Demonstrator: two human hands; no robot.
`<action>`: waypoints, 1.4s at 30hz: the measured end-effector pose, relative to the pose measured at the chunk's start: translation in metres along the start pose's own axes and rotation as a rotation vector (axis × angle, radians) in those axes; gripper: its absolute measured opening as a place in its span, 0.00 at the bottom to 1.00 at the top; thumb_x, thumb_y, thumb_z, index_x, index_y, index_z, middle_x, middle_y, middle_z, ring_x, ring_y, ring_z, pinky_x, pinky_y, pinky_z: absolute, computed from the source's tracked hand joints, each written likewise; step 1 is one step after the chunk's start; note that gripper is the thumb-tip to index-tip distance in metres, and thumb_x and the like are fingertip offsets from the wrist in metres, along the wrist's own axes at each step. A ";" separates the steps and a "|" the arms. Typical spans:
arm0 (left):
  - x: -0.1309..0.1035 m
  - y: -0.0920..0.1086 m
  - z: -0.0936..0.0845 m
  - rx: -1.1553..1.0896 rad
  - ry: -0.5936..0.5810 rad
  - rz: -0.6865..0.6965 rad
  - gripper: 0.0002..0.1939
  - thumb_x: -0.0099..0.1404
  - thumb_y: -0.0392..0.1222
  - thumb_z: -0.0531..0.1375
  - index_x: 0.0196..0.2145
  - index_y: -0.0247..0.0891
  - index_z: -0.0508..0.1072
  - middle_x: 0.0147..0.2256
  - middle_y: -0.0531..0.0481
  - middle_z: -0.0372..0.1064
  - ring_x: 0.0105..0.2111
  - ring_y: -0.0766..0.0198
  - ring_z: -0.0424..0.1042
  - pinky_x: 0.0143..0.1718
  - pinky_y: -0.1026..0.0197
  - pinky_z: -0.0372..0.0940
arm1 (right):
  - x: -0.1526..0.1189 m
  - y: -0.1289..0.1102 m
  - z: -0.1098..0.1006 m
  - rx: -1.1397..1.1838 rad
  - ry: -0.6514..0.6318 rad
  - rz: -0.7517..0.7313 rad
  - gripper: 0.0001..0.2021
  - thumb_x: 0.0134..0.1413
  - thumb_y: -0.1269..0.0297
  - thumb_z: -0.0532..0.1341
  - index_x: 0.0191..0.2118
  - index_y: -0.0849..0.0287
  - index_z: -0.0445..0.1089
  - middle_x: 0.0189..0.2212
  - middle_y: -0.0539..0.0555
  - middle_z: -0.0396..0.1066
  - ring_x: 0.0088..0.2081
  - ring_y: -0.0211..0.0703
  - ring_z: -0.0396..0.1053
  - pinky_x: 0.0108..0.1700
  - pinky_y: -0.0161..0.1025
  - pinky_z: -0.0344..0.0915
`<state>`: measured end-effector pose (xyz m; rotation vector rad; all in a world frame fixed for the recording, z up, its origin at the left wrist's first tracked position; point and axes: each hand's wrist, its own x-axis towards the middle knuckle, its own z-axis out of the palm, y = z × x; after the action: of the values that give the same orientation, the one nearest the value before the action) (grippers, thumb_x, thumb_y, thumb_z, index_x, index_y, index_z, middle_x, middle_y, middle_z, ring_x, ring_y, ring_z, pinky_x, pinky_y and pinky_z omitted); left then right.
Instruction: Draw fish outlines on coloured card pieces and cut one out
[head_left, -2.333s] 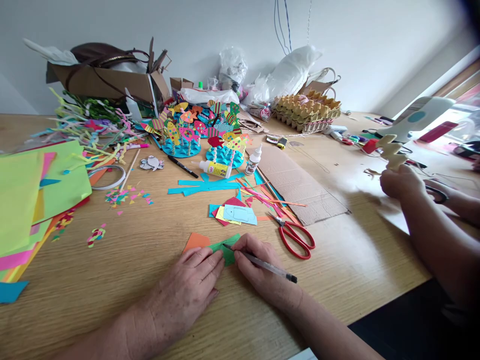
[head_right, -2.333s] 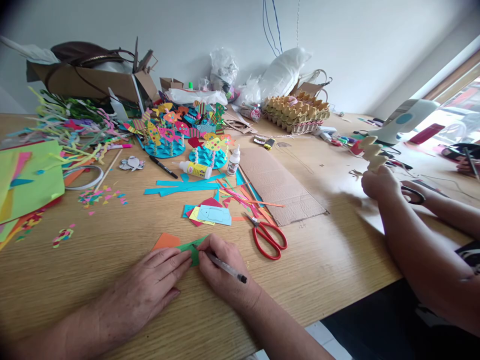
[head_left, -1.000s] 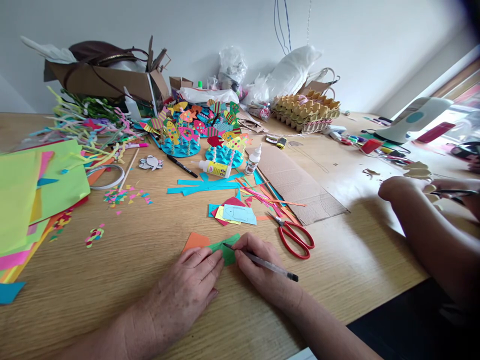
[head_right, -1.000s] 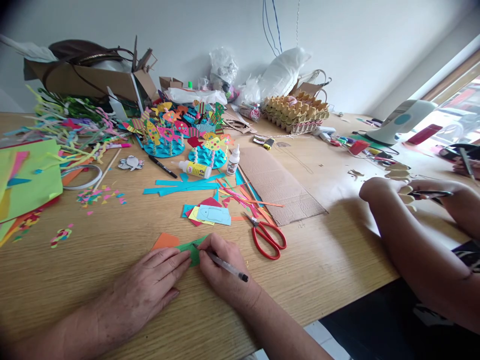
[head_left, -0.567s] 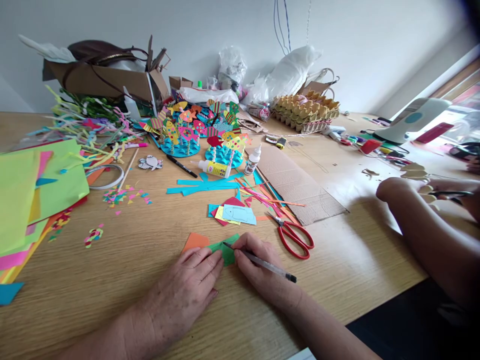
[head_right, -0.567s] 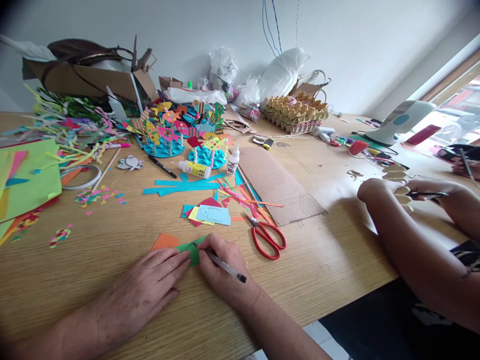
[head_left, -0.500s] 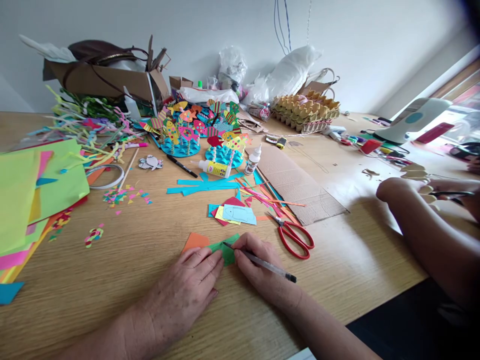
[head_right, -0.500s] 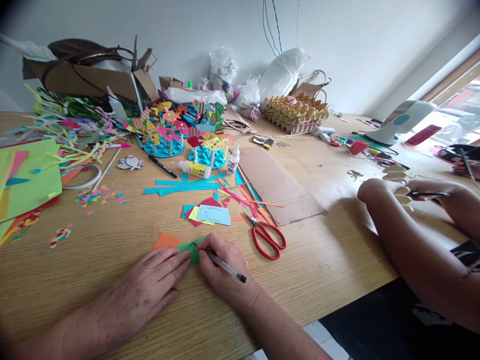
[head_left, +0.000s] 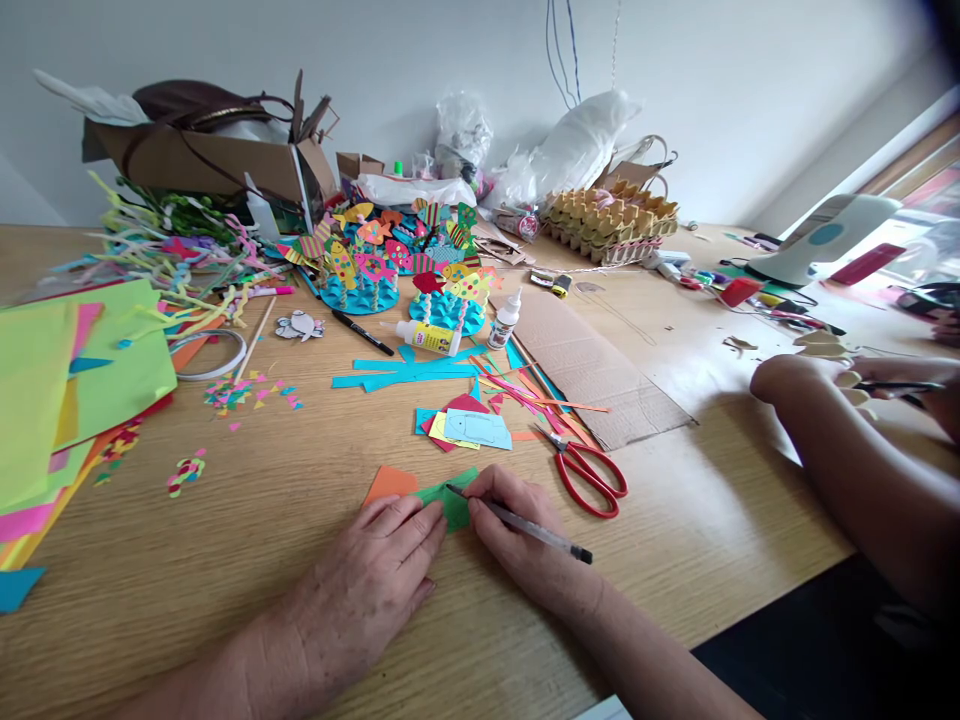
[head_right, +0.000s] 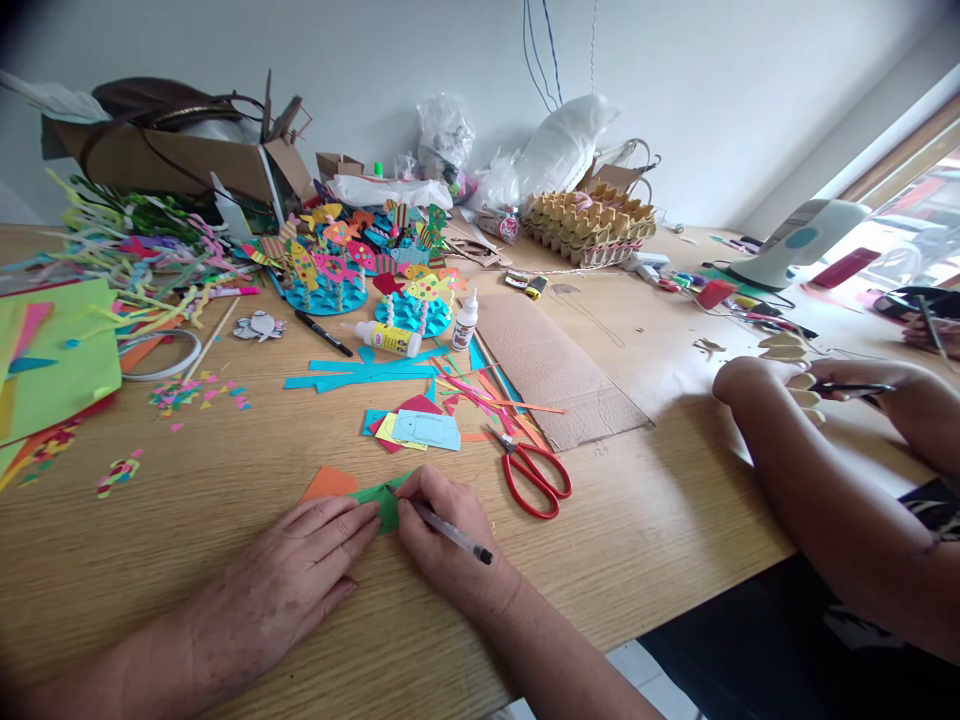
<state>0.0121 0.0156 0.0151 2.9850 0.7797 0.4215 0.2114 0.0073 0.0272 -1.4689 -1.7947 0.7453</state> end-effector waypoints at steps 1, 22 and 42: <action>0.000 0.000 0.000 -0.002 -0.003 -0.003 0.17 0.69 0.38 0.53 0.54 0.35 0.67 0.52 0.46 0.69 0.48 0.53 0.67 0.50 0.51 0.62 | 0.000 0.000 0.000 0.002 -0.002 -0.001 0.05 0.48 0.73 0.52 0.27 0.56 0.60 0.16 0.43 0.56 0.20 0.35 0.56 0.24 0.33 0.53; -0.001 0.000 0.001 0.002 -0.005 -0.003 0.16 0.70 0.39 0.52 0.53 0.35 0.68 0.52 0.46 0.69 0.48 0.53 0.68 0.49 0.50 0.63 | 0.000 -0.002 -0.001 0.026 0.004 0.006 0.06 0.48 0.74 0.52 0.26 0.56 0.59 0.15 0.42 0.55 0.19 0.35 0.55 0.23 0.32 0.52; 0.001 0.001 -0.002 0.000 0.027 0.012 0.15 0.68 0.36 0.53 0.51 0.32 0.70 0.50 0.46 0.70 0.47 0.53 0.68 0.48 0.51 0.64 | 0.000 -0.001 0.000 0.008 0.021 0.021 0.05 0.48 0.72 0.52 0.27 0.56 0.60 0.15 0.42 0.53 0.18 0.35 0.53 0.23 0.32 0.51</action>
<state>0.0131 0.0157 0.0171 2.9913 0.7636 0.4639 0.2107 0.0076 0.0278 -1.4869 -1.7613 0.7431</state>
